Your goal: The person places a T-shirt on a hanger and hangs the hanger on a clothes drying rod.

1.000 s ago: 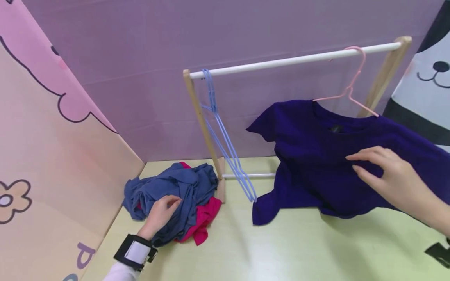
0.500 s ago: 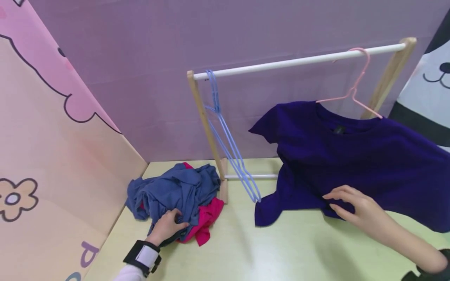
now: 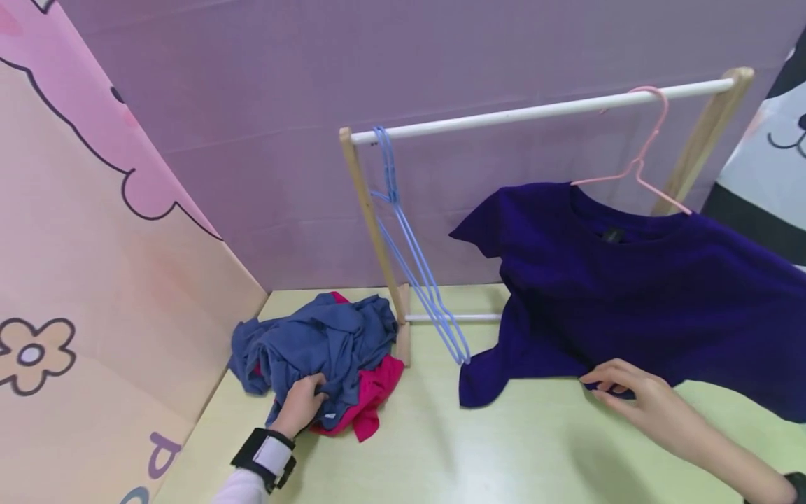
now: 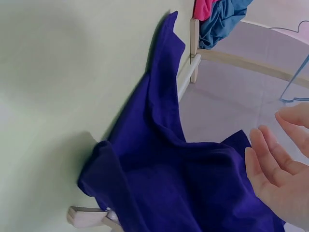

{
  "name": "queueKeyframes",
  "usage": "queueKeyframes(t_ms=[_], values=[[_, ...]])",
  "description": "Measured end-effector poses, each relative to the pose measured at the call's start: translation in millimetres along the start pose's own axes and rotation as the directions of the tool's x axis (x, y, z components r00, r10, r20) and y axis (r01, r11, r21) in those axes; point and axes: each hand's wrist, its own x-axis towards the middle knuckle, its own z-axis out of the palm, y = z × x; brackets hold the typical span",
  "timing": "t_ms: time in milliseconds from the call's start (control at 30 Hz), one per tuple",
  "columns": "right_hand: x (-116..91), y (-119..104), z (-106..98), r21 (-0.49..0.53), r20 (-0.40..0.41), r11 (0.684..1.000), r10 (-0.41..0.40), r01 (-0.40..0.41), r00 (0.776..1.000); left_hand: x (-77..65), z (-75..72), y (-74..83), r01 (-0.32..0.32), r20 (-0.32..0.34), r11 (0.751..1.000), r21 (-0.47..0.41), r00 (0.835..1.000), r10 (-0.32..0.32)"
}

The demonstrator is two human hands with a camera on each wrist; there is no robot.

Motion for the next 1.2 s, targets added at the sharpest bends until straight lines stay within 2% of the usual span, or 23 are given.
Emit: queueKeyframes(t_ms=[100, 233, 367, 533, 733, 867, 1033, 1200], values=[[-5.9, 3.2, 1.3, 0.020, -0.010, 1.000, 0.010, -0.010, 1.000, 4.7, -10.2, 1.4, 0.010, -0.024, 0.998, -0.063, 1.000, -0.012], [-9.8, 7.6, 2.6, 0.030, -0.039, 0.999, -0.021, 0.023, 0.999, 13.5, -30.8, 8.6, 0.001, -0.078, 0.993, -0.118, 0.997, -0.011], [-13.0, 10.3, 1.9, 0.039, -0.033, 0.999, -0.014, 0.015, 0.999, 25.2, -56.2, 21.2, -0.077, -0.130, 0.986, -0.150, 0.990, 0.057], [-15.2, 11.4, 0.0, 0.037, -0.002, 0.999, 0.001, 0.000, 1.000, 43.0, -88.9, 39.7, -0.169, -0.183, 0.976, -0.140, 0.973, 0.143], [-16.4, 12.2, -2.5, 0.036, 0.016, 0.999, 0.005, -0.005, 1.000, 62.5, -130.0, 61.4, -0.225, -0.260, 0.970, -0.094, 0.946, 0.194], [-17.6, 13.2, -3.4, 0.043, 0.031, 0.999, 0.004, -0.005, 1.000, 72.7, -150.1, 74.7, -0.262, -0.283, 0.961, -0.084, 0.931, 0.229], [-17.5, 14.8, -4.2, 0.060, 0.033, 0.998, -0.005, 0.003, 0.999, 84.1, -168.1, 88.1, -0.247, -0.312, 0.964, -0.099, 0.927, 0.206], [-17.0, 14.9, -5.4, 0.052, 0.040, 0.999, 0.001, -0.003, 0.999, 94.6, -189.9, 97.5, -0.202, -0.362, 0.970, -0.137, 0.922, 0.141]])
